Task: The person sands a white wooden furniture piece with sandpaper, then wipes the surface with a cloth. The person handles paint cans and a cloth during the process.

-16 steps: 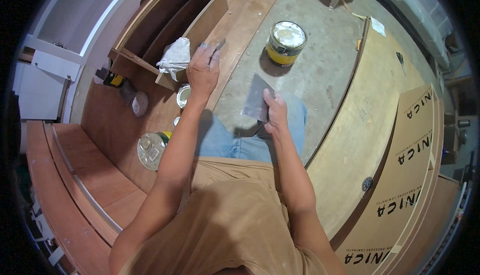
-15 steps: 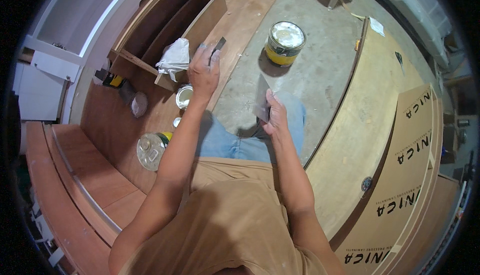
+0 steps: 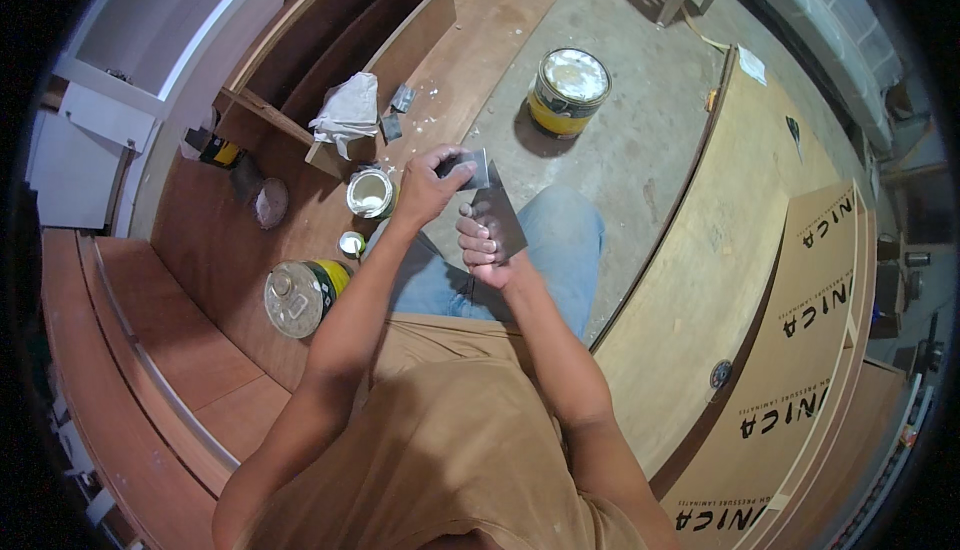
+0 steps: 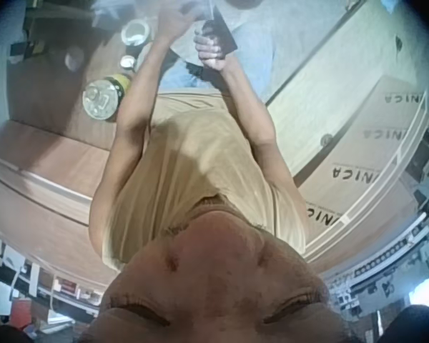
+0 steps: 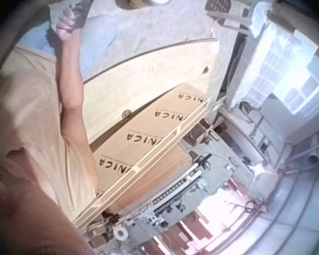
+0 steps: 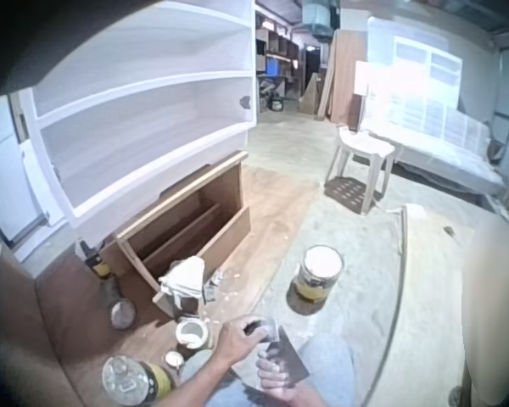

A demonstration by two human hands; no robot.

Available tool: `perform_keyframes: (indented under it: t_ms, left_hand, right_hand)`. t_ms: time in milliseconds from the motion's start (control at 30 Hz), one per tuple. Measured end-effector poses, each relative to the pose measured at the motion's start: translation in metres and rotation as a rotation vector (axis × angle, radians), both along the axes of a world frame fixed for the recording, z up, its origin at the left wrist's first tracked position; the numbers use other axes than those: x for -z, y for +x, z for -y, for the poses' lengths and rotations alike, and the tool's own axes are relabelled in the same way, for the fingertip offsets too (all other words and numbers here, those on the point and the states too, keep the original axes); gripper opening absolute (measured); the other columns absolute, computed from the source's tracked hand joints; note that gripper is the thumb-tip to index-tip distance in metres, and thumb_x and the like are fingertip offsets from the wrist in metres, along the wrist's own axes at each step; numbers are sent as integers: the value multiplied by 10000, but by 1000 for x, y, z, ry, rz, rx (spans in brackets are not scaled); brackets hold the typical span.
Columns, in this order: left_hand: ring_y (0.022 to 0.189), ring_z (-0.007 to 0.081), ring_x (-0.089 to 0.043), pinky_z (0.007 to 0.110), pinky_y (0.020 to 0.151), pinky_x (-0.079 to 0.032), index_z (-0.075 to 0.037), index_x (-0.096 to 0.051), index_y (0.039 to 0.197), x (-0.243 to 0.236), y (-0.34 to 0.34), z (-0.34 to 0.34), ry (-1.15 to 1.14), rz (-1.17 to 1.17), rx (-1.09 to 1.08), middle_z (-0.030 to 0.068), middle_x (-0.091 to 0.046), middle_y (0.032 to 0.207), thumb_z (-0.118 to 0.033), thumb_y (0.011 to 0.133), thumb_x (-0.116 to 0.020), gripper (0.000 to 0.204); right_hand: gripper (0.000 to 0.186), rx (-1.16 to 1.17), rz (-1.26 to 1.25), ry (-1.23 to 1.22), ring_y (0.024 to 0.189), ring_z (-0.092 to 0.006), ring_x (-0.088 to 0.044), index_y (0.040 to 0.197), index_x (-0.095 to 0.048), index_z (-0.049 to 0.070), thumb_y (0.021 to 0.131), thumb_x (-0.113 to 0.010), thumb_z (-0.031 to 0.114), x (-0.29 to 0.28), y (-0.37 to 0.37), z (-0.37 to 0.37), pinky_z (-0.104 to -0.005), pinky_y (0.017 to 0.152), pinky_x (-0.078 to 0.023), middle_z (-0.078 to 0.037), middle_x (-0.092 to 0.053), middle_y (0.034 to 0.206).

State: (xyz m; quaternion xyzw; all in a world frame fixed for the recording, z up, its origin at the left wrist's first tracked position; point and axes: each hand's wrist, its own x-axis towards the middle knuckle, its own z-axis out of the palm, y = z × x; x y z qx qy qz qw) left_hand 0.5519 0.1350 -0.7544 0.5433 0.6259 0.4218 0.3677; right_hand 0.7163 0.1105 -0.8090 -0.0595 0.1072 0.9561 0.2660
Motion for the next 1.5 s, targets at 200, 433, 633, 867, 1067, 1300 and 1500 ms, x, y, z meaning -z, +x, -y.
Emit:
perform_keyframes:
  t_ms: [200, 433, 633, 867, 1067, 1300, 1500]
  left_hand:
    - [796, 216, -681, 326, 762, -527, -24, -709, 960, 0, -1, 11, 148, -176, 63, 132, -708, 866, -232, 780, -742, 278]
    - [757, 100, -606, 277, 714, -490, -33, -677, 964, -7, -8, 50, 207, -51, 156, 57, -676, 845, -198, 831, -728, 217]
    - [782, 56, -556, 225, 721, -463, 3, -648, 1044, 35, -61, 94, -141, 522, -153, -12, -644, 883, -113, 887, -694, 201]
    - [909, 149, -637, 299, 839, -509, 42, -625, 1123, 36, -119, 171, -109, 446, -355, 99, -693, 1014, -119, 889, -679, 289]
    - [996, 297, -658, 375, 874, -496, -18, -627, 1209, 59, -224, 265, -230, -152, -751, 171, -678, 1084, -232, 890, -660, 386]
    - [1041, 352, -586, 417, 918, -448, -43, -655, 1163, 51, -246, 263, -74, -666, -947, 169, -618, 1069, -255, 867, -687, 366]
    - [961, 348, -606, 411, 850, -472, -32, -689, 1004, 63, -249, 210, 23, -537, -739, 161, -623, 1006, -223, 849, -703, 246]
  right_hand:
    - [170, 13, 83, 7, 415, -60, -384, 863, -514, 72, 948, -495, 218, 12, -6, -2, -200, 335, -305, 6, -443, 614]
    - [280, 158, 738, 208, 561, -124, -604, 942, -592, 97, 1001, -500, 354, 51, 11, -22, -256, 448, -502, -5, -631, 800]
    - [211, 402, 1218, 732, 751, -102, -592, 1085, -474, 29, 1006, -554, 208, 29, -31, -3, -266, 578, -498, -55, -613, 904]
    - [409, -158, 950, 1171, 881, -138, -599, 1280, -450, 20, 976, -587, 257, -27, -106, 68, -290, 689, -531, -77, -601, 1061]
    - [414, -217, 961, 1250, 957, -147, -611, 1298, -479, 16, 966, -596, 232, -9, -93, 60, -277, 761, -507, -86, -619, 1120]
    - [285, 208, 1479, 1207, 984, -137, -609, 1185, -575, -4, 977, -581, 190, -29, 21, -10, -284, 788, -515, -95, -639, 1094]
    - [475, 292, 1968, 1393, 1233, -287, -503, 1354, -460, -42, 1000, -530, 267, -10, 107, -8, -377, 1075, -361, -207, -519, 1342]
